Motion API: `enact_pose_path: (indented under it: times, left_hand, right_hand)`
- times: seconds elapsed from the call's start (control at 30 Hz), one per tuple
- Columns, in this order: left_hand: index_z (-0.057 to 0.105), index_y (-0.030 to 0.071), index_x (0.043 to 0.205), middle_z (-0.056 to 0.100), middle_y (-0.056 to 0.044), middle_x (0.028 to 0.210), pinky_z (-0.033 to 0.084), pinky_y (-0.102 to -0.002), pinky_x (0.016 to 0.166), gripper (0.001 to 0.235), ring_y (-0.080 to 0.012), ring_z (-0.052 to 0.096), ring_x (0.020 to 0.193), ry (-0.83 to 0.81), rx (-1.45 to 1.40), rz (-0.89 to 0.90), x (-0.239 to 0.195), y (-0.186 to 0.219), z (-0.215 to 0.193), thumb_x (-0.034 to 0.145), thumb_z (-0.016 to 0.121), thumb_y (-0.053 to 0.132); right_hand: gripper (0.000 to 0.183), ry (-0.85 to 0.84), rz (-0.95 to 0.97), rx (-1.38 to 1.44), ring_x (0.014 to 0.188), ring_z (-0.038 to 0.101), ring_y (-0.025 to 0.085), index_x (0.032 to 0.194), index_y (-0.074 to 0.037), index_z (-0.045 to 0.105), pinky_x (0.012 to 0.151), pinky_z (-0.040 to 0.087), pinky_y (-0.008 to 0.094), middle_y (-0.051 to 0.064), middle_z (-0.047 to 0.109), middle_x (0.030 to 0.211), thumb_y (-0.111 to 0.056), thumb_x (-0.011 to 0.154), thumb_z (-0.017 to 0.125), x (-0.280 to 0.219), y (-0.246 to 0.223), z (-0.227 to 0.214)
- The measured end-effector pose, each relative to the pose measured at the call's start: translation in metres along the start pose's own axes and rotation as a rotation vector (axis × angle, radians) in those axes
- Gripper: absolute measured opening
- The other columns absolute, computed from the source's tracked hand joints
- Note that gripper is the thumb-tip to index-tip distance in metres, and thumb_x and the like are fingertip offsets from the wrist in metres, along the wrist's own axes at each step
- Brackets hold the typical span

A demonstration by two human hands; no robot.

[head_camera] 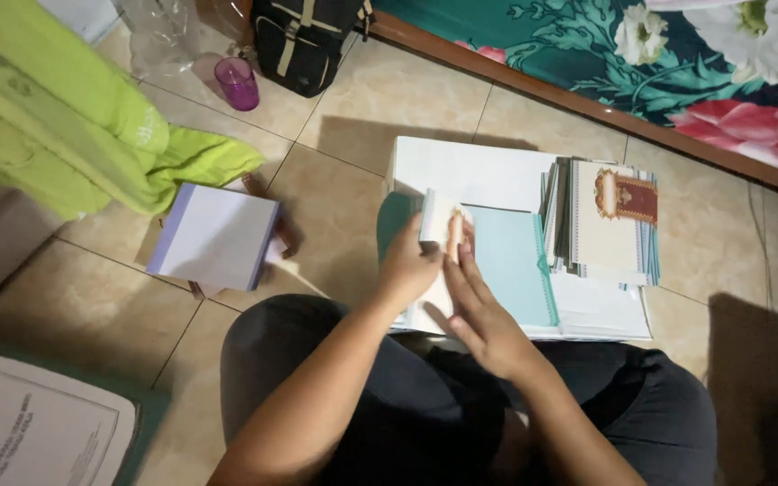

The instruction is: Inserting small cards into paper folders or sleeves

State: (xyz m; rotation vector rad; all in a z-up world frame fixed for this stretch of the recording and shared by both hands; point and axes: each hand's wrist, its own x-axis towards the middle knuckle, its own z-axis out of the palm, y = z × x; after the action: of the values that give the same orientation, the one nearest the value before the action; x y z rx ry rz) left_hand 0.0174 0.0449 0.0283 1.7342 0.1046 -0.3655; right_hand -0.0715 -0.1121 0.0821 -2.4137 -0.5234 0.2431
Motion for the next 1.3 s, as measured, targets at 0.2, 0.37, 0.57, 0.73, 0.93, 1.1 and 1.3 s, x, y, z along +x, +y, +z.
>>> enact_pose_path:
  times: [0.2,0.37,0.57,0.73,0.93,1.1,1.3]
  left_hand:
    - [0.029,0.001,0.158,0.039,-0.032,0.153,0.043,-0.064,0.108,0.072,-0.0494,0.041,0.14,0.323,0.519,0.295,-0.013,0.027,-0.021,0.097,0.058,0.027]
    - [0.049,0.014,0.152,0.028,-0.024,0.165,0.011,-0.069,0.12,0.055,-0.0453,0.013,0.156,0.163,0.916,0.565,0.004,-0.017,0.006,0.099,0.062,0.015]
    - [0.015,0.02,0.165,0.009,-0.017,0.172,-0.014,-0.061,0.124,0.059,-0.0371,-0.003,0.158,-0.149,1.192,0.213,-0.001,-0.003,0.011,0.108,0.029,0.031]
    - [0.016,0.024,0.165,0.004,-0.01,0.174,-0.019,-0.053,0.124,0.056,-0.0283,-0.007,0.16,-0.154,1.173,0.106,-0.007,0.014,0.011,0.109,0.021,0.033]
    - [0.014,0.008,0.163,0.003,-0.024,0.17,-0.007,-0.064,0.125,0.1,-0.0408,-0.004,0.158,-0.417,1.205,0.245,-0.038,0.013,0.013,0.088,0.069,0.043]
    - [0.044,0.0,0.141,0.038,-0.024,0.15,0.035,-0.048,0.101,0.05,-0.0354,0.038,0.126,0.014,1.054,0.694,-0.051,-0.032,0.033,0.095,0.055,0.015]
    - [0.069,0.009,0.123,0.066,-0.016,0.127,0.045,-0.061,0.102,0.044,-0.0384,0.065,0.117,0.081,0.977,1.175,-0.056,-0.01,0.107,0.08,0.068,0.019]
  right_hand:
    - [0.076,-0.042,-0.037,-0.495,0.153,0.024,0.035,0.162,-0.004,0.026,0.123,0.021,0.047,0.02,0.025,0.168,-0.05,0.104,0.045,0.007,0.049,0.034]
    - [0.069,-0.236,0.098,-0.595,0.157,0.018,0.027,0.164,-0.011,0.018,0.126,0.013,0.043,0.012,0.014,0.172,-0.038,0.105,0.04,0.017,0.052,0.024]
    - [0.071,-0.212,0.186,-0.601,0.16,0.007,0.03,0.166,-0.008,0.006,0.128,0.009,0.043,0.014,0.004,0.173,-0.047,0.108,0.02,0.087,0.087,0.008]
    - [0.062,0.238,-0.371,-0.909,0.143,0.043,0.048,0.151,0.009,0.042,0.114,0.038,0.056,0.034,0.042,0.155,-0.026,0.101,0.049,0.049,0.15,0.052]
    - [0.059,-0.083,0.044,-0.374,0.151,0.032,0.035,0.157,-0.008,0.037,0.121,0.028,0.047,0.016,0.038,0.163,-0.037,0.107,0.039,-0.042,0.039,0.008]
    - [0.05,0.238,0.442,0.357,0.1,0.07,0.028,0.136,-0.013,0.068,0.085,0.055,0.04,0.014,0.076,0.112,-0.043,0.105,0.043,-0.045,0.083,-0.014]
    - [0.072,0.276,0.815,0.972,0.048,0.056,0.03,0.15,-0.001,0.046,0.032,0.038,0.033,0.027,0.061,0.102,-0.05,0.098,0.057,-0.066,0.143,-0.032]
